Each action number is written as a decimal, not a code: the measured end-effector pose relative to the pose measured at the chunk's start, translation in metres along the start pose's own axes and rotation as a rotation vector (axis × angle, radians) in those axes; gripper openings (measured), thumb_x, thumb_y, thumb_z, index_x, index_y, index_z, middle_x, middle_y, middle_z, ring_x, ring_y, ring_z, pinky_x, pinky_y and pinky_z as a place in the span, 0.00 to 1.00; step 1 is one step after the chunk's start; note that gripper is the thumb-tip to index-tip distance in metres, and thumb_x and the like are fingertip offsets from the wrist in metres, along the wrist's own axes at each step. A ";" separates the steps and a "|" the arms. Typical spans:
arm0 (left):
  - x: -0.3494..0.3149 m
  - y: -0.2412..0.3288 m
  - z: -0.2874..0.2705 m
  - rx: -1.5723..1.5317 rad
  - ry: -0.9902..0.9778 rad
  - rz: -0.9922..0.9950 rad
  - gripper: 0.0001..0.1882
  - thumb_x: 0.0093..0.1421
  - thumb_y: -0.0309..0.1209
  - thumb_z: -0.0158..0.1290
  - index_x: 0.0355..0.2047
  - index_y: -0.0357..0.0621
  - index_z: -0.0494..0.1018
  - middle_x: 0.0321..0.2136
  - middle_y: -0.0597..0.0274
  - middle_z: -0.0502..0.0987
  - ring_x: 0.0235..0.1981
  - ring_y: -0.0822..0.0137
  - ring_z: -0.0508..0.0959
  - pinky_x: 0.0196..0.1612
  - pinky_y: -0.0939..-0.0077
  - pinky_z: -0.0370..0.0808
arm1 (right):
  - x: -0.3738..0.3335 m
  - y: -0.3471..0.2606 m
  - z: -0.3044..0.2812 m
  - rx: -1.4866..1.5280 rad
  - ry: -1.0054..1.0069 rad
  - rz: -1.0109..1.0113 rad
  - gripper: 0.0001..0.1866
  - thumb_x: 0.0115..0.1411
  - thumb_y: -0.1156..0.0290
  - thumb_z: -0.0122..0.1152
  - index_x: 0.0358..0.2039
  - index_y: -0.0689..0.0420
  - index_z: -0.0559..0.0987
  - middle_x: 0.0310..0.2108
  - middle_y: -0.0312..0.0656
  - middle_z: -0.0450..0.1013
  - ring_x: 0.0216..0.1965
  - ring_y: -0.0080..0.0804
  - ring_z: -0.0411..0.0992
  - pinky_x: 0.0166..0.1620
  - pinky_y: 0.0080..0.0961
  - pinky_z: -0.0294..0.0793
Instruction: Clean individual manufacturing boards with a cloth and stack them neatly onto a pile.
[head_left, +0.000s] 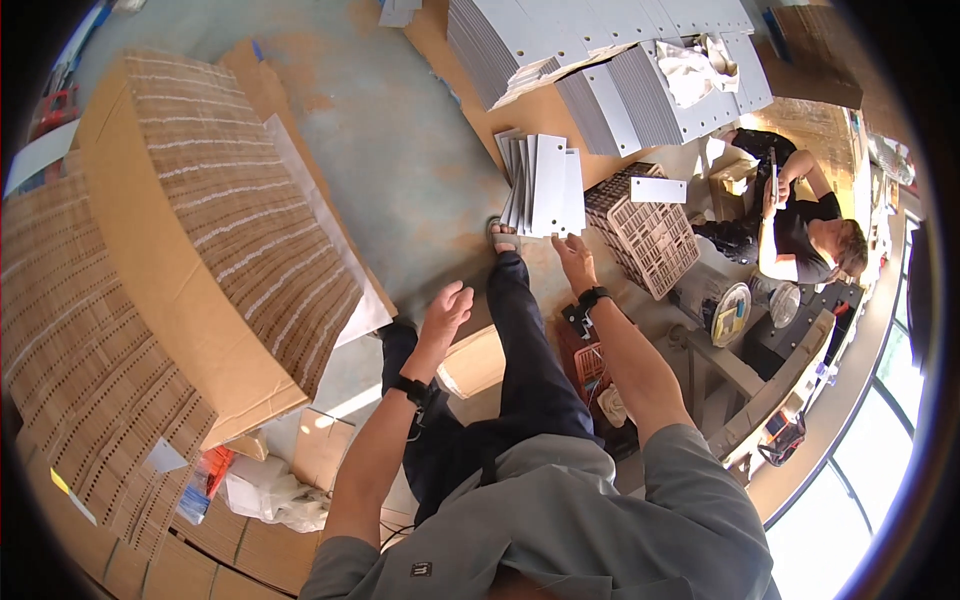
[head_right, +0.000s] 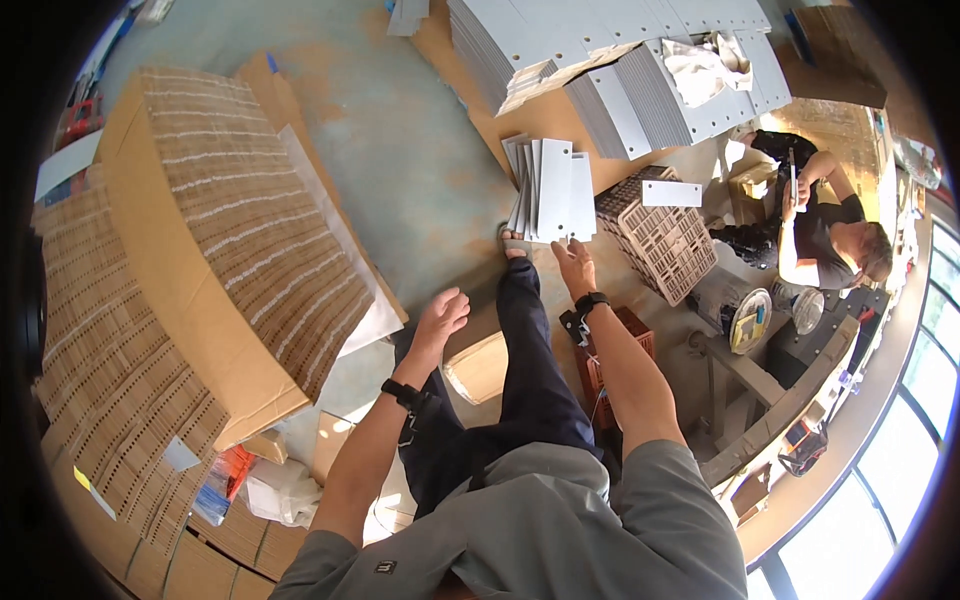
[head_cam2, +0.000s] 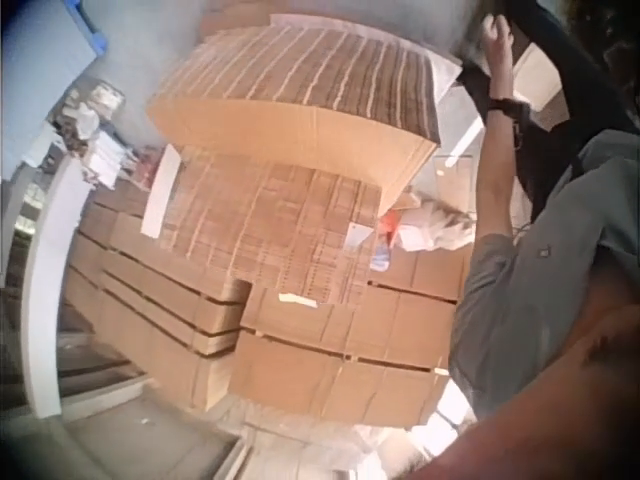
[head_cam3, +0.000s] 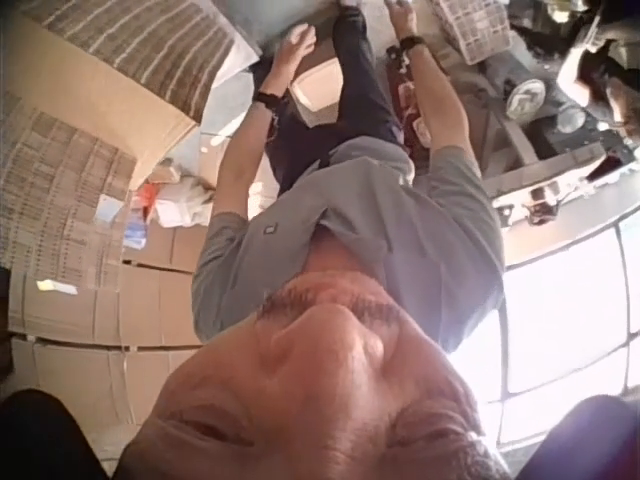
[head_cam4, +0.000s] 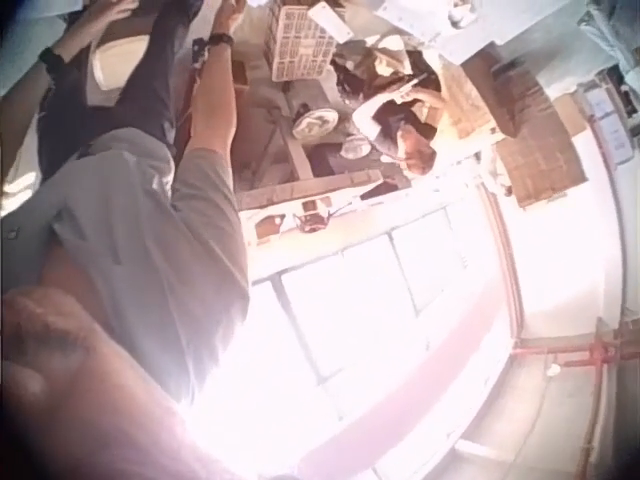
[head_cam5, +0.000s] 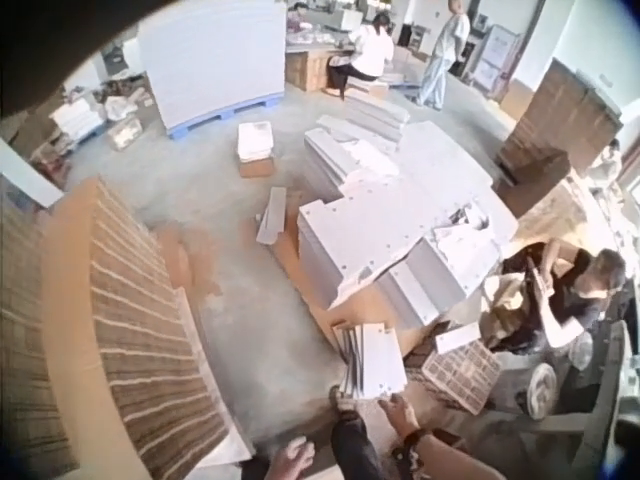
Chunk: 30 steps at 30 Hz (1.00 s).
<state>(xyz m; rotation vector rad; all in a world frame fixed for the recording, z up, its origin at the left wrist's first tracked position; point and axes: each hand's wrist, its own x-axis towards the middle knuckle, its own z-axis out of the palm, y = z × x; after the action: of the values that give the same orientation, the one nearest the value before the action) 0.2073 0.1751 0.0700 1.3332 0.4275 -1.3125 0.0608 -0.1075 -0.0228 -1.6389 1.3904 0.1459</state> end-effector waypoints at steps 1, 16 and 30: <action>0.042 -0.002 0.011 0.082 -0.021 -0.021 0.38 0.67 0.50 0.56 0.65 0.33 0.60 0.57 0.46 0.72 0.57 0.60 0.73 0.59 0.68 0.71 | 0.022 0.008 0.003 0.012 -0.013 0.028 0.37 0.59 0.51 0.68 0.59 0.67 0.72 0.54 0.61 0.74 0.54 0.51 0.75 0.55 0.41 0.75; 0.350 -0.073 0.162 0.412 -0.072 0.332 0.48 0.58 0.56 0.62 0.66 0.34 0.58 0.60 0.37 0.67 0.60 0.48 0.70 0.64 0.60 0.65 | 0.188 0.065 0.025 0.269 -0.410 0.138 0.48 0.57 0.38 0.67 0.65 0.63 0.66 0.57 0.49 0.72 0.58 0.40 0.68 0.61 0.35 0.66; 0.344 -0.096 0.171 0.338 0.118 0.168 0.50 0.56 0.62 0.61 0.61 0.28 0.62 0.52 0.40 0.73 0.55 0.55 0.74 0.58 0.62 0.71 | 0.184 0.076 0.002 0.274 -0.356 0.197 0.46 0.54 0.43 0.71 0.61 0.66 0.70 0.53 0.48 0.74 0.53 0.36 0.72 0.56 0.32 0.70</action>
<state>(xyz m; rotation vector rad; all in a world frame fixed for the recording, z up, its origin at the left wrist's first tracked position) 0.1576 -0.0951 -0.2157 1.6955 0.1709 -1.2039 0.0635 -0.2285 -0.1812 -1.1831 1.2321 0.3297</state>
